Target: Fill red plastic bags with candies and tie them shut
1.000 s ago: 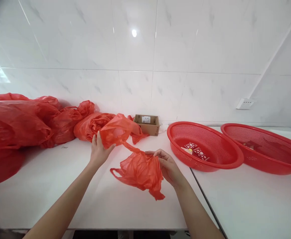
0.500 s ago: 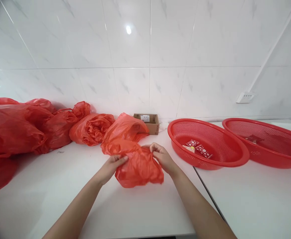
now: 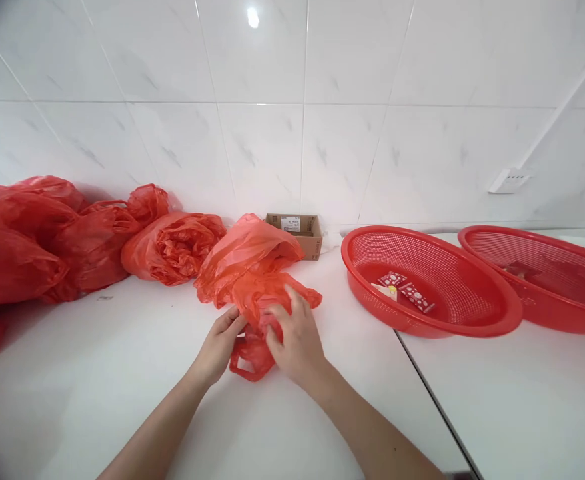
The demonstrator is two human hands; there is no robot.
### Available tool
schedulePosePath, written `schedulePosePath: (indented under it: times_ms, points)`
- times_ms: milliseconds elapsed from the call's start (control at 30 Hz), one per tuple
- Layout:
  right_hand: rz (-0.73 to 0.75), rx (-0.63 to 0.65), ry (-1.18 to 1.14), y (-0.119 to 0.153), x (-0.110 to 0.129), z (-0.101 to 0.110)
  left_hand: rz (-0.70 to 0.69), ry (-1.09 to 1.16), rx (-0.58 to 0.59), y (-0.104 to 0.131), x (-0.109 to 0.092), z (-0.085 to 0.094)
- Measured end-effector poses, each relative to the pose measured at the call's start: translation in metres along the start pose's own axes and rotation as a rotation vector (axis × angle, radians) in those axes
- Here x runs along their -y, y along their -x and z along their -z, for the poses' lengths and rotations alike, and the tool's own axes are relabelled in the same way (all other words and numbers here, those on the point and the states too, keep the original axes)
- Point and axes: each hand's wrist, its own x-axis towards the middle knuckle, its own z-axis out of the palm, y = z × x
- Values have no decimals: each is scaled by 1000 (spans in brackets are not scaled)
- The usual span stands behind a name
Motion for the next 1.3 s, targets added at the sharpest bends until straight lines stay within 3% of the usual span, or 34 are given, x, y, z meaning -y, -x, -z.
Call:
schedulePosePath:
  times_ms: [100,200,333,433,567,633,700,833,933,1033,1133,1233,1300]
  points:
    - [-116,120,102,-2,-25,-1,7,10,-23,1,-1,6]
    - [-262,218,80,-8,-48,9,-14,8,-119,-4,-2,20]
    - [-489,85,-213,-16,-73,20,-98,-43,-360,-16,-7,46]
    - [-493,-22,-409,-19,-80,22,-186,-180,-506,-18,-10,55]
    - [-446,-99,-786,-20,-67,21,-429,-459,-618,-7,-7,35]
    - [-463,-62,-1004,-19,-56,23,-603,-688,-547,-1,-3,19]
    - [-467,25,-1179,-18,-46,28,-645,-795,-400,3,0,6]
    - [-451,252,-1330,-14,-38,37,-372,-566,-197,5,-4,-4]
    - [-457,266,-1246,-13,-45,44,-222,-442,-99,13,-20,1]
    - [-463,77,-908,-13,-53,62,-2,-176,15,24,-39,8]
    - [-330,-42,-613,-13,-61,98,335,313,81,30,-48,13]
    - [-283,-85,-299,-11,-76,139,529,581,76,28,-42,15]
    - [-380,17,0,-6,-87,160,587,637,73,25,-36,15]
